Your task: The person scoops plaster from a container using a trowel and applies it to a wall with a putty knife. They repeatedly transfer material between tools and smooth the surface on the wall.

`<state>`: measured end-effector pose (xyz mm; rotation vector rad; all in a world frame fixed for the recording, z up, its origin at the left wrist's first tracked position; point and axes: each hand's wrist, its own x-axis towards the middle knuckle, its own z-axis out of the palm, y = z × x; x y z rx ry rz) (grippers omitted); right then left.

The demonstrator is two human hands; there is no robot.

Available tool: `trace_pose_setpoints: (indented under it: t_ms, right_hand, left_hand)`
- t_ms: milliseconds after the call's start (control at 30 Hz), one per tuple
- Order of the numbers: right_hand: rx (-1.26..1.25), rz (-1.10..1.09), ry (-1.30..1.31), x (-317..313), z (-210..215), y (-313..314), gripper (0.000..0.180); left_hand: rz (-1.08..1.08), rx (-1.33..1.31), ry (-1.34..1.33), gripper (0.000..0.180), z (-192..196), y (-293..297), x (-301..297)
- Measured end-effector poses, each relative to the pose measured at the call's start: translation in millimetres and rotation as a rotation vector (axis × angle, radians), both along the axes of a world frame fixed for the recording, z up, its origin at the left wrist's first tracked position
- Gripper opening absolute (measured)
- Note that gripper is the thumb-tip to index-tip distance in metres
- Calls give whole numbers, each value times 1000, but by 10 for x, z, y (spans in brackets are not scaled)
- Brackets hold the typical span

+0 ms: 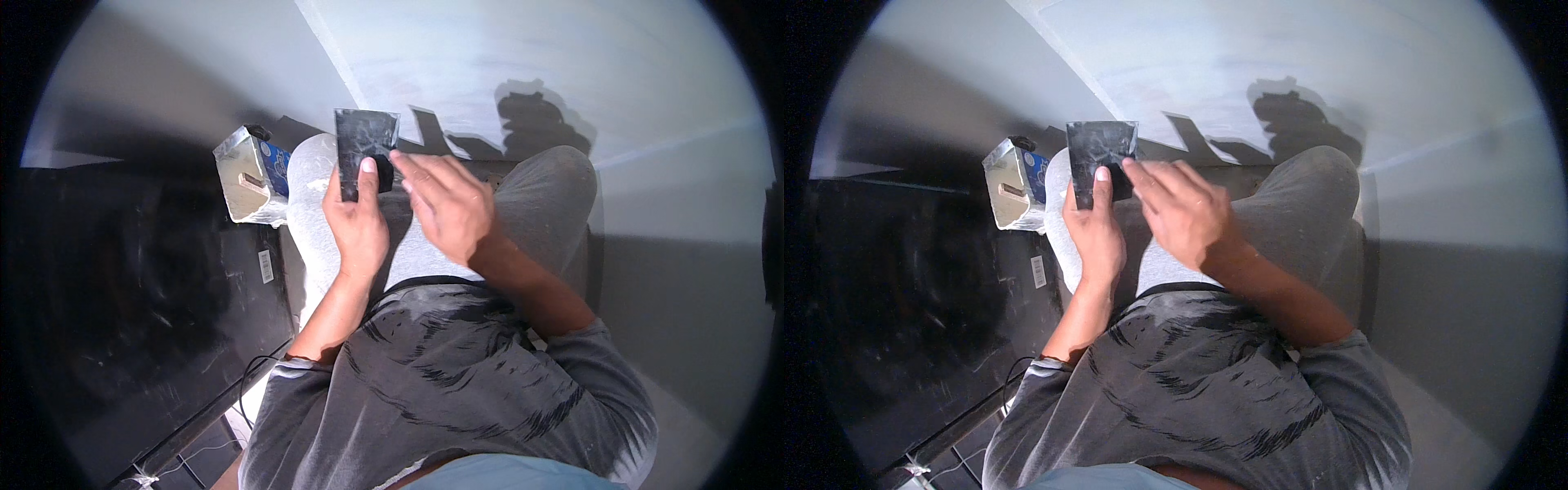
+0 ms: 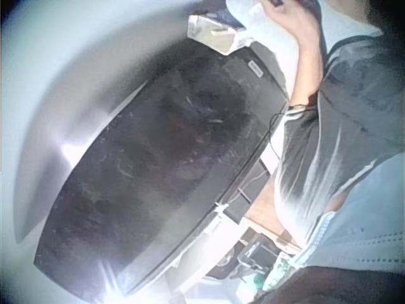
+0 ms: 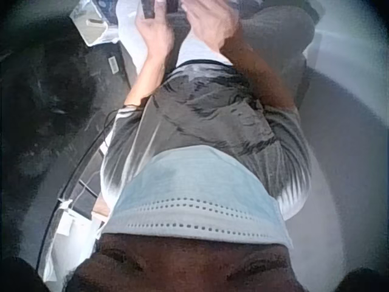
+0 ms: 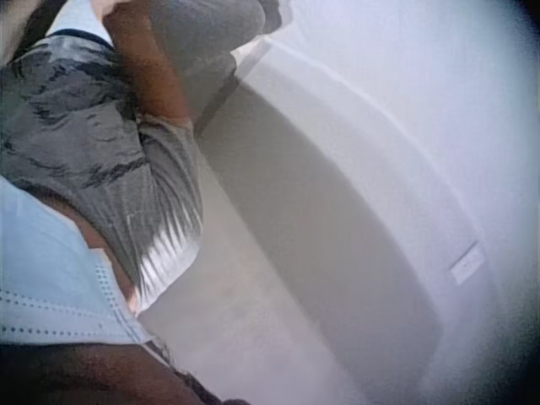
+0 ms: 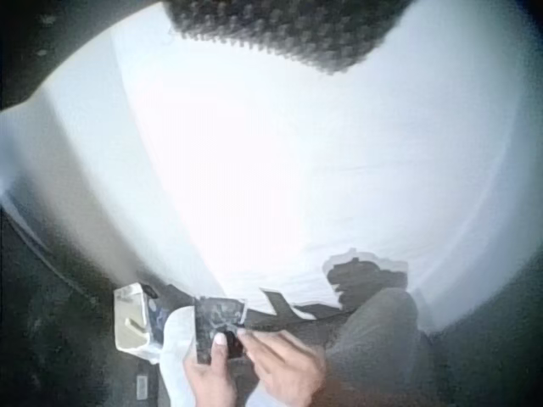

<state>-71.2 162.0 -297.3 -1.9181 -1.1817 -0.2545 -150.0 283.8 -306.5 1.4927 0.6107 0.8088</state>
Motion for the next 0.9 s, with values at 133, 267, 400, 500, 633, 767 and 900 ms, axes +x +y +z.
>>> trace_pose_setpoints:
  t_ms: [133,267,400,500,633,767,900]
  right_hand:
    - [-54,-17,-73,-148,-32,-10,50]
    - [-90,-58,-27,-134,-58,11,47]
    - [-68,-113,40,-24,-98,121,39]
    - [-188,-239,25,297,-289,171,39]
    - [-46,-234,-6,279,-190,33,34]
    - [-149,-16,11,-150,-101,-19,45]
    - [-79,-90,76,-44,-90,43,40]
  left_hand:
    - [-62,-56,-10,20,-51,-28,-50]
    - [-85,-106,-21,23,-81,-83,-77]
    - [-134,-68,87,26,-41,-7,-87]
    - [-112,22,33,28,-73,-21,-83]
    - [-109,-58,133,26,-46,38,-101]
    - [-92,17,16,26,-85,41,-42]
    - [-130,-21,47,25,-10,30,-81]
